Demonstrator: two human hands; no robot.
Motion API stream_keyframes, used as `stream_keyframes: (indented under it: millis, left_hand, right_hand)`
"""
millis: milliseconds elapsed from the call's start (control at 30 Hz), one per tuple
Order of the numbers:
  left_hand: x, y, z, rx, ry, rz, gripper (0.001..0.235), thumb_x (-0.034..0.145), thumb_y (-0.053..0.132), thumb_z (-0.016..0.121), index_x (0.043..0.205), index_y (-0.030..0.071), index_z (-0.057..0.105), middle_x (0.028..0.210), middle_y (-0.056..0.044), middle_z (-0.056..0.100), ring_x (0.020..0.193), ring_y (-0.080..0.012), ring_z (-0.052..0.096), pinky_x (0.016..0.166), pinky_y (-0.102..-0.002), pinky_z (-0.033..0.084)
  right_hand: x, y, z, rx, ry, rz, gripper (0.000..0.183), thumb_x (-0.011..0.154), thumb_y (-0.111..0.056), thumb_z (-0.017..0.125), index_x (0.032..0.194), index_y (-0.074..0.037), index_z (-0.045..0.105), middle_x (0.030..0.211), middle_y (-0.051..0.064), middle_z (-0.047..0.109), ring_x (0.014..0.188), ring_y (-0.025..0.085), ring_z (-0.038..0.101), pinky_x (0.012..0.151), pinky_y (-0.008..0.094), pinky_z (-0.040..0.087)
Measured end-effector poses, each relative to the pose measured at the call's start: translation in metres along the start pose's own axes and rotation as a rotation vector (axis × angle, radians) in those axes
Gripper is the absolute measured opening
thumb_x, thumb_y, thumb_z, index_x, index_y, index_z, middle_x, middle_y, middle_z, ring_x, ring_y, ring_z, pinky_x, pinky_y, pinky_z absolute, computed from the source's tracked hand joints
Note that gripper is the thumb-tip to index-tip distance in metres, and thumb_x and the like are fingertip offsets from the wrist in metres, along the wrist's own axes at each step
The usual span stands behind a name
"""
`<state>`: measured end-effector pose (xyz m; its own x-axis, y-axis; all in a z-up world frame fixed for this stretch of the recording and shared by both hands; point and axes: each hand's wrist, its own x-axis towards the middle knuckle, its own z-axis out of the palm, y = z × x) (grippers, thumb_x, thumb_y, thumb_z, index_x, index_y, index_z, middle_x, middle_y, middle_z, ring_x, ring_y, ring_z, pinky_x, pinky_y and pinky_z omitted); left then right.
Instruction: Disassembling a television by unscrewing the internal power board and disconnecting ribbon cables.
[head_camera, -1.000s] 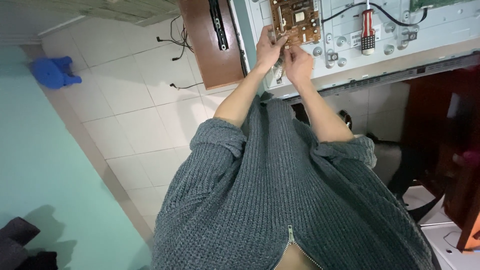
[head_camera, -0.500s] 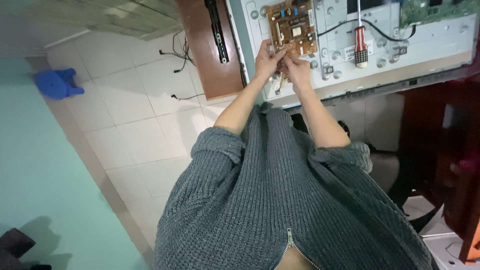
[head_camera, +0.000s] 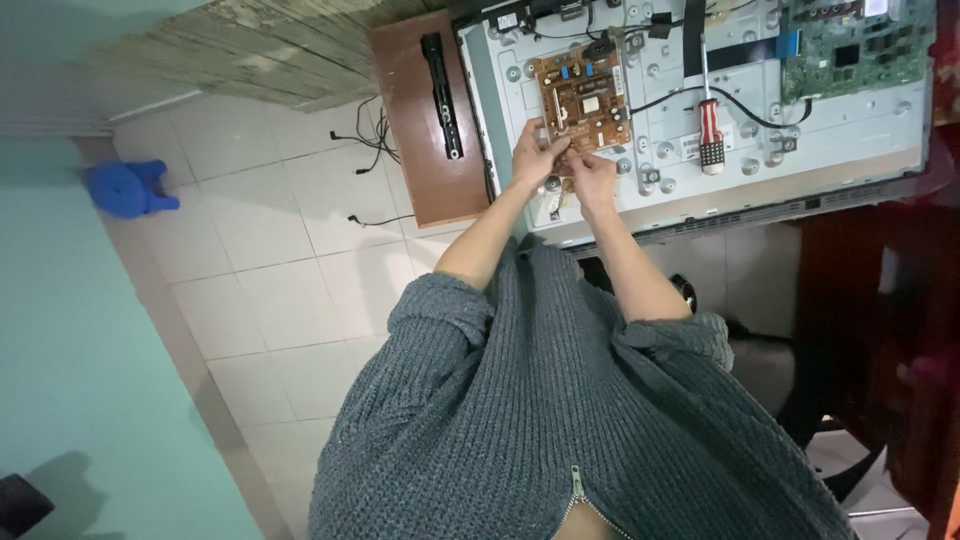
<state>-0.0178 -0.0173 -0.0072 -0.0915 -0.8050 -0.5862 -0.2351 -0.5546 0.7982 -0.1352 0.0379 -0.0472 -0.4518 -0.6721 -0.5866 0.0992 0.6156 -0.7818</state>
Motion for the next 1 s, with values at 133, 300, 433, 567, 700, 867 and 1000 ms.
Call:
stream_keyframes:
  millis: [133,300,433,567,700,867,1000]
  left_hand:
    - [-0.004,0.0,0.002,0.024,0.009,0.013,0.049,0.084,0.034,0.08,0.127,0.026,0.058,0.098,-0.008,0.078,0.102,-0.0278,0.073,0.094,-0.04,0.053]
    - [-0.005,0.002,0.005,0.133,0.04,0.015,0.051,0.084,0.036,0.078,0.129,0.027,0.055,0.1,-0.007,0.078,0.108,-0.0298,0.071,0.098,-0.042,0.051]
    - [-0.002,0.002,0.005,0.146,0.03,-0.009,0.051,0.084,0.037,0.078,0.129,0.029,0.055,0.1,-0.006,0.078,0.109,-0.0274,0.07,0.1,-0.04,0.05]
    - [0.002,-0.005,0.002,0.082,0.032,0.024,0.05,0.083,0.036,0.08,0.126,0.026,0.058,0.098,-0.008,0.078,0.106,-0.0293,0.071,0.098,-0.041,0.051]
    - [0.009,-0.014,0.003,0.083,0.046,0.007,0.054,0.078,0.038,0.084,0.125,0.029,0.059,0.098,-0.011,0.077,0.105,-0.0296,0.071,0.1,-0.041,0.05]
    - [0.01,-0.009,0.0,0.011,0.034,0.014,0.052,0.08,0.033,0.082,0.126,0.024,0.059,0.091,-0.01,0.077,0.094,-0.0268,0.075,0.09,-0.037,0.056]
    - [0.003,-0.006,0.003,0.116,0.034,0.031,0.054,0.083,0.04,0.08,0.128,0.022,0.057,0.101,-0.017,0.076,0.107,-0.0315,0.071,0.098,-0.043,0.052]
  right_hand:
    - [0.022,0.032,-0.002,-0.027,0.024,-0.006,0.022,0.09,-0.027,0.073,0.083,-0.007,0.077,0.067,0.011,0.071,0.056,0.016,0.067,0.04,0.025,0.054]
    - [0.016,0.012,0.003,-0.228,0.099,-0.017,0.019,0.082,-0.035,0.075,0.072,-0.018,0.079,0.059,0.003,0.07,0.058,0.016,0.07,0.047,0.031,0.055]
    - [0.014,0.01,0.001,-0.205,0.095,-0.013,0.02,0.082,-0.033,0.073,0.071,-0.017,0.078,0.057,0.004,0.069,0.056,0.017,0.07,0.046,0.03,0.054]
    - [0.023,0.036,-0.002,-0.067,0.068,-0.064,0.021,0.087,-0.027,0.074,0.076,-0.009,0.077,0.06,0.01,0.068,0.055,0.015,0.066,0.044,0.028,0.051]
    - [-0.004,0.004,-0.003,0.012,0.048,-0.037,0.022,0.09,-0.024,0.072,0.082,-0.005,0.075,0.058,0.009,0.066,0.052,0.016,0.064,0.043,0.024,0.052]
    - [0.009,0.015,0.003,-0.035,0.109,-0.067,0.02,0.087,-0.024,0.075,0.074,-0.009,0.077,0.054,0.007,0.064,0.051,0.014,0.063,0.043,0.029,0.049]
    - [-0.013,-0.002,0.0,0.085,0.056,-0.072,0.019,0.089,-0.019,0.074,0.079,-0.003,0.075,0.056,0.012,0.064,0.046,0.016,0.062,0.038,0.026,0.051]
